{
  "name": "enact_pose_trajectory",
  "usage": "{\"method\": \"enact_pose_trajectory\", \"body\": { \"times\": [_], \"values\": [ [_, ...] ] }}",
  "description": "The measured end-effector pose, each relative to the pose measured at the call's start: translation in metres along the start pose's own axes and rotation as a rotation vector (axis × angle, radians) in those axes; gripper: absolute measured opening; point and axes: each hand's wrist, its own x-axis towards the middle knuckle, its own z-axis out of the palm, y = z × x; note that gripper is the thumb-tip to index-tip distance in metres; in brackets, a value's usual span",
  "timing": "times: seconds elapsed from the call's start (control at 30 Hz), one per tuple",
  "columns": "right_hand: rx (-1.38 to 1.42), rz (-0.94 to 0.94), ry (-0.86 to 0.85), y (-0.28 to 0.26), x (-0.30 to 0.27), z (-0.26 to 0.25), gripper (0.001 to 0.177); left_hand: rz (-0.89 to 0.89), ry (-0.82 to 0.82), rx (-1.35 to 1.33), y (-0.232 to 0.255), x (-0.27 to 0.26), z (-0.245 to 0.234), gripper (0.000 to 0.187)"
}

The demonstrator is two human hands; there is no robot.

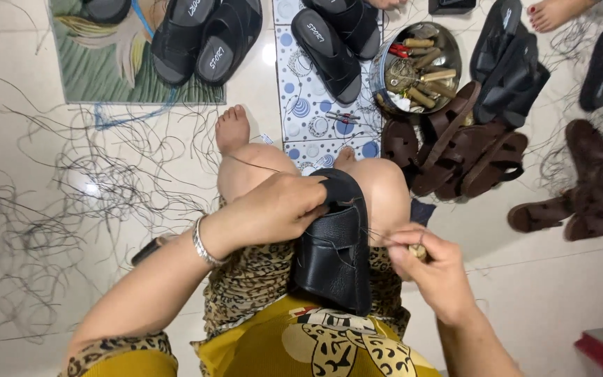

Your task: A person sits on the floor and uses a needle and thread to hand-sew the straps onto a black sandal.

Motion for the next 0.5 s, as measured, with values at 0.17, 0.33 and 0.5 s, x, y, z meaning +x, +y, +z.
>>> {"method": "enact_pose_trajectory", "body": {
  "times": [0.17, 0.33, 0.5],
  "values": [
    [0.513, -0.101, -0.079, 0.01, 0.014, 0.01, 0.009, -0.059, 0.067, -0.012, 0.029, -0.008, -0.013, 0.013],
    [0.133, -0.171, -0.139, -0.011, 0.009, 0.005, 0.026, -0.108, 0.21, -0.164, 0.035, -0.017, -0.011, 0.011],
    [-0.979, -0.59, 0.054, -0.046, 0.012, 0.025, 0.015, -0.113, 0.357, -0.188, 0.027, -0.021, -0.001, 0.016]
  ]
}}
